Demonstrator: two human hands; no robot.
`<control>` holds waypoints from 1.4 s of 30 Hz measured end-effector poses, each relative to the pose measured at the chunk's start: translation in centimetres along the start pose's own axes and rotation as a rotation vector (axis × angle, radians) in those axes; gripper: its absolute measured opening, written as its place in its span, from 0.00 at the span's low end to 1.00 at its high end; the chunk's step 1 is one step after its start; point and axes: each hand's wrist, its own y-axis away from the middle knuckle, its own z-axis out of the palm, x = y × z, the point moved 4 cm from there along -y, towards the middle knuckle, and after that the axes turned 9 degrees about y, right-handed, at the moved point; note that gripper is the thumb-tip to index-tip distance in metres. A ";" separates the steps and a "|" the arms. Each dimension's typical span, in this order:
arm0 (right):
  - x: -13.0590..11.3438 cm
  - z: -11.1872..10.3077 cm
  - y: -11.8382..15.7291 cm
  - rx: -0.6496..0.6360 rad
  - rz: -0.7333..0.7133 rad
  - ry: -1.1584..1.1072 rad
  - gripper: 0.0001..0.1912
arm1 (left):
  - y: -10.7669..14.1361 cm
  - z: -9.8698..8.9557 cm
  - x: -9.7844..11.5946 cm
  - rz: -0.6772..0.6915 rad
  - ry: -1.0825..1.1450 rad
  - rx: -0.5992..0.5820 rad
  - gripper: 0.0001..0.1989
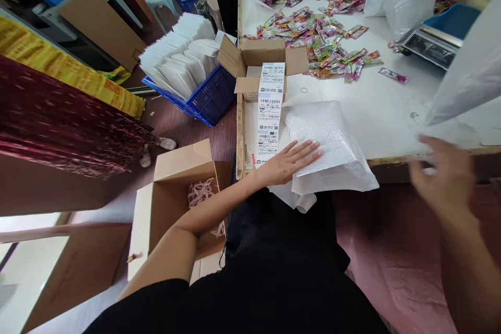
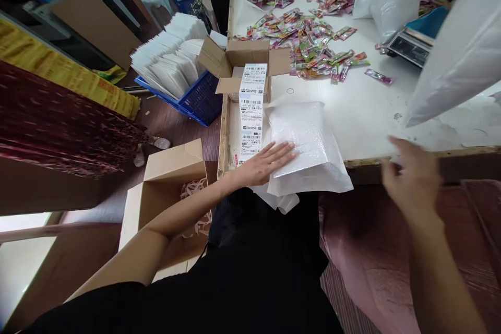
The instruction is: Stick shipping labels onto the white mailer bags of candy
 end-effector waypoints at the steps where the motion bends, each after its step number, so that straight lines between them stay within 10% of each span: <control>1: -0.8 1.1 -0.9 0.011 -0.019 0.041 0.30 | -0.3 0.4 -0.1 0.034 0.005 -0.054 0.41; 8: -5.1 5.5 -2.0 -0.128 -0.192 -0.182 0.18 | 2.6 1.1 -1.2 0.058 0.358 0.028 0.26; 15: -5.2 7.0 -0.7 -0.005 0.564 -0.460 0.25 | 3.8 2.0 -5.2 -0.681 0.636 0.597 0.24; 23: -5.2 9.6 -0.2 -0.299 1.034 -0.808 0.26 | 2.7 1.3 -7.2 -0.948 0.795 0.608 0.10; 28: -7.2 8.3 0.8 -0.560 1.202 -1.245 0.26 | 0.0 1.8 -6.8 -1.001 1.383 0.472 0.16; 32: -9.2 6.5 1.2 -0.224 1.225 -1.417 0.21 | -1.6 0.3 -6.8 -0.843 1.285 0.546 0.11; 37: -13.9 6.2 0.2 0.259 1.239 -1.379 0.19 | 1.7 -3.8 -9.9 -0.848 0.416 1.135 0.21; 42: -21.2 7.8 -0.8 -0.548 0.971 -1.522 0.20 | 4.4 -4.1 -11.5 -0.955 0.462 0.874 0.09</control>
